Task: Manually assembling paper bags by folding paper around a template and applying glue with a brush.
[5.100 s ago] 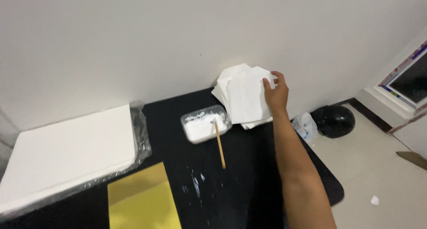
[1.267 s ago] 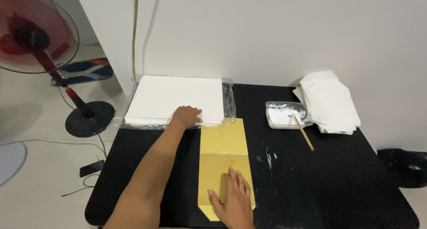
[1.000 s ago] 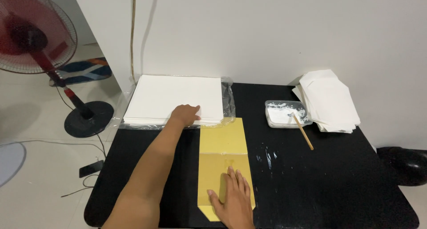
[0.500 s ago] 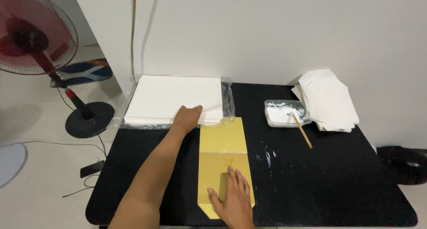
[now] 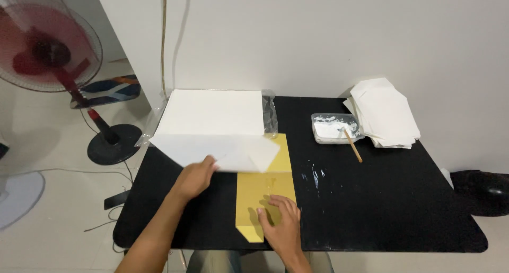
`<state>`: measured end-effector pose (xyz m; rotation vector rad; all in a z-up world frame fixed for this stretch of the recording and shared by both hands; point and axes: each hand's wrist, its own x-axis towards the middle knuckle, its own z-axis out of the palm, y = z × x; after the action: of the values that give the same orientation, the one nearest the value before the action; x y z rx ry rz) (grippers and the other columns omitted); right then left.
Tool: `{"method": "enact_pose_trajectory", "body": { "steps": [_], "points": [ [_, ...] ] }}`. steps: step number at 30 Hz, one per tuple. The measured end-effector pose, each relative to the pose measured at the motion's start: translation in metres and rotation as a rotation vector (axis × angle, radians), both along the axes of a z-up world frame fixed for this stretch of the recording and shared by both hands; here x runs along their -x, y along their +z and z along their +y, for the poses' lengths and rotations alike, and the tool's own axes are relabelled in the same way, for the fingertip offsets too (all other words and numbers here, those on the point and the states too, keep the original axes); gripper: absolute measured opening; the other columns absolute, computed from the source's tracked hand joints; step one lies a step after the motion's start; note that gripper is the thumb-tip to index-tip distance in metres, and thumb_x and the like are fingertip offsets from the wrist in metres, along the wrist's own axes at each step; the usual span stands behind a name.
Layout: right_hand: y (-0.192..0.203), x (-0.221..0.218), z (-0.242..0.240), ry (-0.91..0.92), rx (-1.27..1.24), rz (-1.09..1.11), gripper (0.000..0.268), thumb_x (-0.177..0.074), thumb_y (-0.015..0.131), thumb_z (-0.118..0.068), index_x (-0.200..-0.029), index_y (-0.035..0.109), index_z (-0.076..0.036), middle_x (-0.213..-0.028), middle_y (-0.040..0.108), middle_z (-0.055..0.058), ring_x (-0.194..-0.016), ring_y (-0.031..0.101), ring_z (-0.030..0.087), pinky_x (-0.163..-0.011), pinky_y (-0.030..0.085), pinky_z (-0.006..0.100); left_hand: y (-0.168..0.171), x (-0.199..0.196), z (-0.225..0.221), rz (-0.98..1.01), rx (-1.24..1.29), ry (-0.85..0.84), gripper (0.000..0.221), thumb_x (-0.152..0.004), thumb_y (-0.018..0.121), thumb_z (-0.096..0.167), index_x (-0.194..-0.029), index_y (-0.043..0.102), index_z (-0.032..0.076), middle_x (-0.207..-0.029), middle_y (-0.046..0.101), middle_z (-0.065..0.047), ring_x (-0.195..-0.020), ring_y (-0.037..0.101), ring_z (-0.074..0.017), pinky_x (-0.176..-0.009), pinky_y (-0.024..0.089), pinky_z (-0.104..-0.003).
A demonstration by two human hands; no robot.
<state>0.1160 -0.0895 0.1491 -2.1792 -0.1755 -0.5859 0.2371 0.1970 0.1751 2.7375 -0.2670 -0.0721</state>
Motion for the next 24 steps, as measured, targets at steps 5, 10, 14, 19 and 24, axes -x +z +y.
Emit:
{"method": "enact_pose_trajectory", "body": {
  "steps": [5, 10, 14, 19, 24],
  "points": [
    [-0.006, 0.004, 0.001, 0.044, 0.074, -0.052, 0.022, -0.088, 0.076, -0.033, -0.102, 0.074, -0.016, -0.109, 0.077, -0.002, -0.109, 0.068, 0.02, -0.097, 0.045, 0.038, -0.015, 0.099, 0.013, -0.181, 0.152, -0.12, 0.014, -0.101, 0.059, 0.03, -0.103, 0.06, 0.016, -0.091, 0.078, -0.01, -0.076, 0.073, -0.0324, -0.064, 0.05, -0.042],
    [-0.004, 0.001, 0.002, 0.108, 0.137, 0.077, 0.035, -0.09, 0.071, -0.04, -0.117, 0.073, -0.017, -0.12, 0.076, -0.001, -0.117, 0.066, 0.024, -0.103, 0.042, 0.043, 0.003, 0.151, 0.014, 0.087, 0.267, -0.118, 0.054, -0.101, 0.055, 0.039, -0.145, 0.054, 0.009, -0.096, 0.076, -0.005, -0.097, 0.071, -0.0286, -0.093, 0.049, -0.04],
    [-0.004, 0.0, 0.003, 0.196, 0.276, 0.096, 0.046, -0.092, 0.067, -0.048, -0.122, 0.072, -0.014, -0.13, 0.073, 0.002, -0.124, 0.062, 0.024, -0.106, 0.04, 0.046, 0.008, 0.165, 0.012, 0.143, 0.236, 0.057, 0.04, -0.105, 0.029, 0.051, -0.115, 0.047, 0.017, -0.121, 0.056, -0.005, -0.115, 0.053, -0.0244, -0.095, 0.041, -0.043],
    [-0.005, 0.001, 0.002, 0.284, 0.349, 0.178, 0.056, -0.091, 0.066, -0.057, -0.123, 0.074, -0.012, -0.142, 0.065, 0.006, -0.137, 0.053, 0.028, -0.111, 0.036, 0.052, -0.006, 0.149, 0.002, -0.057, -0.067, 0.122, 0.062, -0.101, 0.055, 0.04, -0.149, 0.036, 0.006, -0.158, 0.033, -0.026, -0.105, 0.064, -0.0514, -0.069, 0.059, -0.055],
    [0.01, 0.004, 0.006, 0.319, 0.364, 0.233, 0.065, -0.088, 0.068, -0.059, -0.133, 0.069, -0.013, -0.149, 0.06, 0.004, -0.143, 0.046, 0.028, -0.113, 0.035, 0.052, -0.019, 0.121, -0.015, -0.153, -0.406, 0.333, 0.111, -0.087, 0.058, 0.075, -0.166, 0.006, 0.017, -0.173, 0.006, -0.022, -0.088, 0.07, -0.0283, -0.07, 0.06, -0.039]
  ]
}}
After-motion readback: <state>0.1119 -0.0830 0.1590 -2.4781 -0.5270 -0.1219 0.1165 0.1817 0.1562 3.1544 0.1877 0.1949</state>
